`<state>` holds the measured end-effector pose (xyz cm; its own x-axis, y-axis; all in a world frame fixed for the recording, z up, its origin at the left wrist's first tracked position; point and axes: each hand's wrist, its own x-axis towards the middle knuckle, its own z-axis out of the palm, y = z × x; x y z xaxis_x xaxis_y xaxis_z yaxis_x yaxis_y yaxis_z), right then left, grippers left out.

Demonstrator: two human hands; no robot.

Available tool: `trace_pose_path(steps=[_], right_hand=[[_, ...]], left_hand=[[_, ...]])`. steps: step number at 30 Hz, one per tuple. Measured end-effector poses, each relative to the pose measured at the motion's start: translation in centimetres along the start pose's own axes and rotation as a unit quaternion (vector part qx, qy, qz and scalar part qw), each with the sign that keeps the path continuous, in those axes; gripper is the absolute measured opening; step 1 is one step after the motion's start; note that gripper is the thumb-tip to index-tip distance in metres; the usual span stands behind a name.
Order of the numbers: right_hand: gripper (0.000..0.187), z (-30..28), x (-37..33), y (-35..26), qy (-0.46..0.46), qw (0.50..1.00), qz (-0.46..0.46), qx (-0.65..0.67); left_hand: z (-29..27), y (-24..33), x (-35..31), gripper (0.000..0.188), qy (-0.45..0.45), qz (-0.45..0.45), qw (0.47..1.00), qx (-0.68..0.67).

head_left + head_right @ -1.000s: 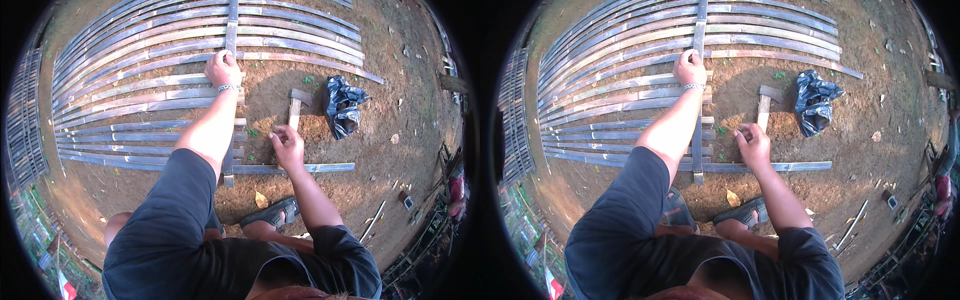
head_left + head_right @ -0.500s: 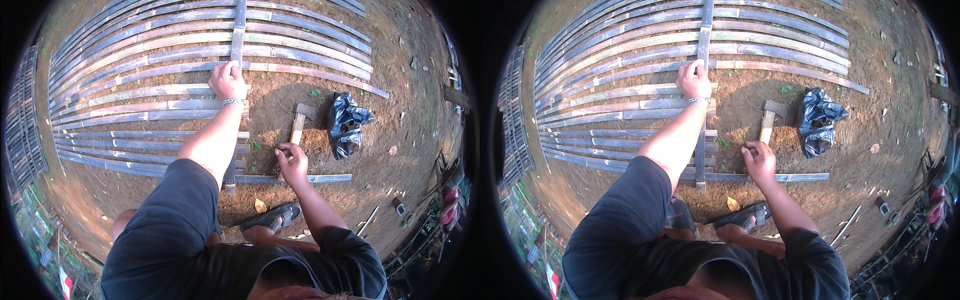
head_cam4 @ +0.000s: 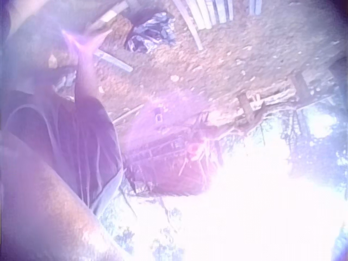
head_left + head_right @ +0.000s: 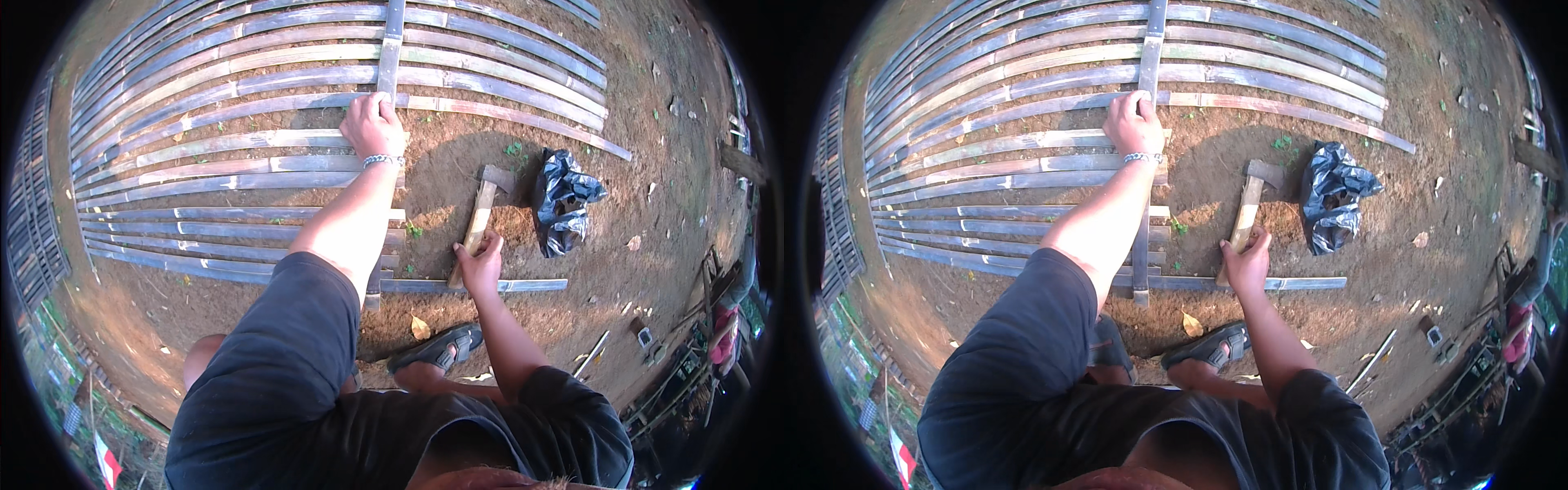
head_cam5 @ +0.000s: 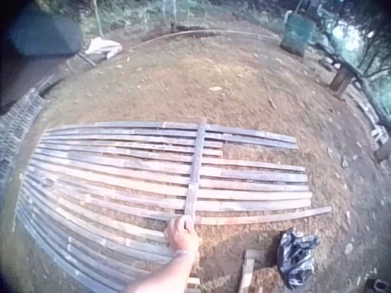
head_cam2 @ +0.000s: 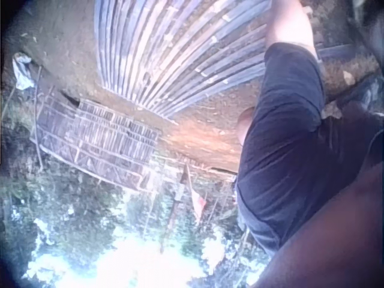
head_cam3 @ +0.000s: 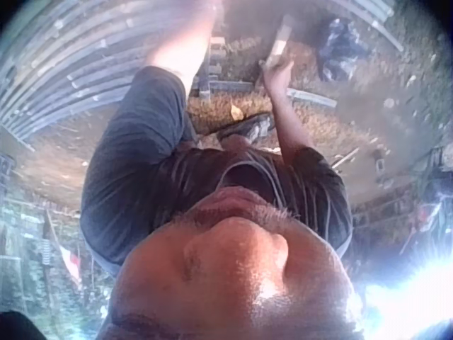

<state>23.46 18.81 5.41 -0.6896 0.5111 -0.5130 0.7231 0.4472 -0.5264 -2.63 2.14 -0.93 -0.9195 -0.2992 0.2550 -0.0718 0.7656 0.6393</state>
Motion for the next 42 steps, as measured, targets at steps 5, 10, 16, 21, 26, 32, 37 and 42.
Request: trace_pose_path(steps=[5, 10, 16, 21, 26, 32, 37, 42], right_hand=[[0.053, -0.3, 0.6, 0.5, -0.09, 0.98, 0.043, 0.17], [0.036, -2.2, -1.3, -4.9, -0.196, 0.895, 0.111, 0.385], [0.054, -1.1, -1.1, -5.3, -0.143, 0.957, 0.003, 0.252], [0.056, -3.2, 0.8, -11.0, -0.148, 0.976, -0.127, 0.093], [0.056, -2.7, 3.5, -13.1, -0.128, 0.969, -0.211, -0.02], [0.053, -1.1, 6.3, -15.5, -0.122, 0.951, -0.275, -0.074], [0.055, -0.5, 7.2, -15.8, -0.095, 0.941, -0.308, -0.1], [0.056, -0.3, 8.7, -15.7, -0.123, 0.932, -0.306, -0.152]], left_hand=[[0.2, 0.0, 0.1, 0.011, 0.013, 0.006, 1.0, 0.001], [-0.1, -0.2, 0.3, 0.011, 0.018, 0.025, 0.999, -0.007], [0.0, 0.2, 0.2, 0.011, -0.019, -0.001, 1.0, -0.004], [-0.3, 0.1, 0.1, 0.009, 0.001, 0.005, 1.0, -0.002], [-0.1, 0.3, 0.1, 0.013, 0.01, 0.012, 1.0, 0.003], [-0.4, 0.1, 0.3, 0.013, 0.01, 0.0, 0.999, -0.038], [-0.3, 0.3, 0.1, 0.012, 0.02, 0.01, 1.0, -0.018], [-0.3, 0.1, 0.2, 0.011, 0.019, 0.007, 0.999, -0.032]])
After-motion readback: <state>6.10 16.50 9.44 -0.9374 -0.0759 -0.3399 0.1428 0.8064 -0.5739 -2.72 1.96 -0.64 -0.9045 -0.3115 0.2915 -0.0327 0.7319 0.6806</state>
